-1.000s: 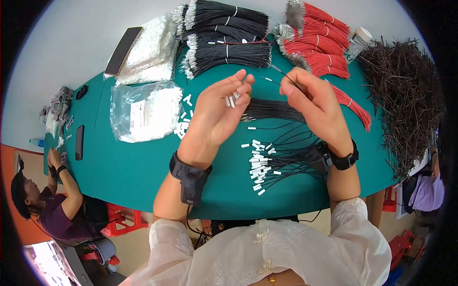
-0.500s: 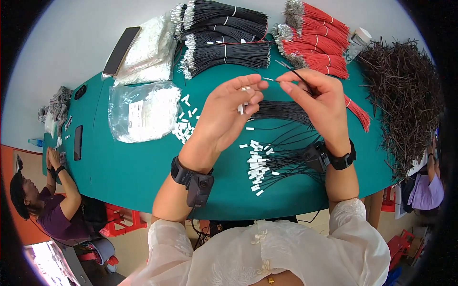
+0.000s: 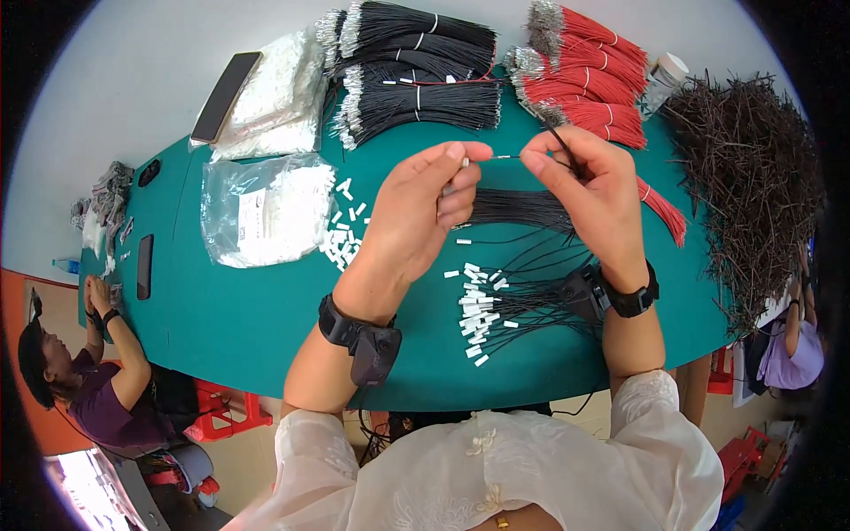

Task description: Manually attaching small white plastic connectors to the ends of black wires at a workbench.

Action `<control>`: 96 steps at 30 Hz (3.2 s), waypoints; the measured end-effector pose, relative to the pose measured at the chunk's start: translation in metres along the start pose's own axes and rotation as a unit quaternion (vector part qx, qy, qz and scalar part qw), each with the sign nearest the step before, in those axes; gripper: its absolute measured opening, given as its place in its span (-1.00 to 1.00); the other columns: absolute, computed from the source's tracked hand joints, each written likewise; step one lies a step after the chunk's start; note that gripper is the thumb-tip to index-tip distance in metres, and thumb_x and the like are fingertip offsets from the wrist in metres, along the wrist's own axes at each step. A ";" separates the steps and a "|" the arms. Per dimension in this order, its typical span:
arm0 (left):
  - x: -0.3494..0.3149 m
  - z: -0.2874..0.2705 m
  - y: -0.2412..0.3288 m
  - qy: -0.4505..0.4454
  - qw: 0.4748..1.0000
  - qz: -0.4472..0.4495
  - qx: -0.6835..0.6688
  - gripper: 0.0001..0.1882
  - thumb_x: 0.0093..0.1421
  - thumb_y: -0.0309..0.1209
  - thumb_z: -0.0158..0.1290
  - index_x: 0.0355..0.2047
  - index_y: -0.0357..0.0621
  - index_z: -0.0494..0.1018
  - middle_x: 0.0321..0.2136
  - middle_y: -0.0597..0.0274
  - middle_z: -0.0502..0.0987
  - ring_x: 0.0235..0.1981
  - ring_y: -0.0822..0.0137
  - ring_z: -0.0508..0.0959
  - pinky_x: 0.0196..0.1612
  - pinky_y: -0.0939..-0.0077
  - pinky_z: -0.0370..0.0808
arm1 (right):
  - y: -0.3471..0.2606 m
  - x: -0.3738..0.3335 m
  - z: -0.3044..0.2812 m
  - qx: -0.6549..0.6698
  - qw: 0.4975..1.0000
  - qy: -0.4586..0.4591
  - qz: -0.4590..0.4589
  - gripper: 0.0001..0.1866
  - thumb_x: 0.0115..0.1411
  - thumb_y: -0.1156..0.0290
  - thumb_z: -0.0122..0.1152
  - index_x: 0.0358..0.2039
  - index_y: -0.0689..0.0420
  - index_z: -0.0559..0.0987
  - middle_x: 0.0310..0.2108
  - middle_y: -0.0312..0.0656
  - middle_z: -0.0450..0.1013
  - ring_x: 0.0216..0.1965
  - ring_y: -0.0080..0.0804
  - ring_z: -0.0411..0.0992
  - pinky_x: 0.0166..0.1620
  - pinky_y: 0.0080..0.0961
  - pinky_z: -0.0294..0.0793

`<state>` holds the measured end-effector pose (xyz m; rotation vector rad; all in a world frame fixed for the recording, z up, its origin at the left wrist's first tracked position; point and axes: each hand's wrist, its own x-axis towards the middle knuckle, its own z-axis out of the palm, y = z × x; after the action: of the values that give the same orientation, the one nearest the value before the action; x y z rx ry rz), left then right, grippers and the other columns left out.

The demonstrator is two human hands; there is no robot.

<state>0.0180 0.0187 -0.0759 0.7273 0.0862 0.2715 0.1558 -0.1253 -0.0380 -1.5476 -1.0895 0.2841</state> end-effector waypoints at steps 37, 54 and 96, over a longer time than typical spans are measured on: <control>-0.001 0.019 0.000 0.091 0.972 0.087 0.199 -0.76 0.26 -0.49 0.03 -0.08 -0.31 0.48 -0.39 0.29 0.52 -0.59 0.66 0.20 -0.55 0.77 0.13 | -0.005 -0.002 -0.002 -0.034 0.999 -0.014 0.007 -0.90 0.22 0.53 0.13 -0.41 0.31 0.48 -0.54 -0.45 0.28 -0.49 -0.79 0.15 -0.46 -0.76 0.11; 0.000 0.016 0.002 0.116 0.972 0.101 0.176 -0.80 0.19 -0.52 0.11 -0.17 -0.30 0.51 -0.37 0.22 0.58 -0.60 0.67 0.23 -0.56 0.79 0.15 | -0.006 -0.003 -0.003 -0.042 0.999 -0.013 -0.002 -0.89 0.22 0.54 0.13 -0.42 0.32 0.47 -0.53 -0.44 0.29 -0.49 -0.78 0.15 -0.45 -0.75 0.13; -0.001 0.015 -0.004 0.137 0.958 0.093 0.233 -0.83 0.14 -0.53 0.16 -0.24 -0.30 0.55 -0.39 0.22 0.60 -0.56 0.67 0.33 -0.50 0.75 0.25 | -0.002 -0.003 0.010 -0.039 0.998 -0.034 -0.036 -0.86 0.25 0.46 0.12 -0.40 0.27 0.52 -0.63 -0.47 0.24 -0.60 -0.75 0.09 -0.55 -0.72 0.05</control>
<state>0.0206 0.0056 -0.0676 1.1664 0.3553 0.5433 0.1459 -0.1214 -0.0406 -1.5746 -1.2190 0.2486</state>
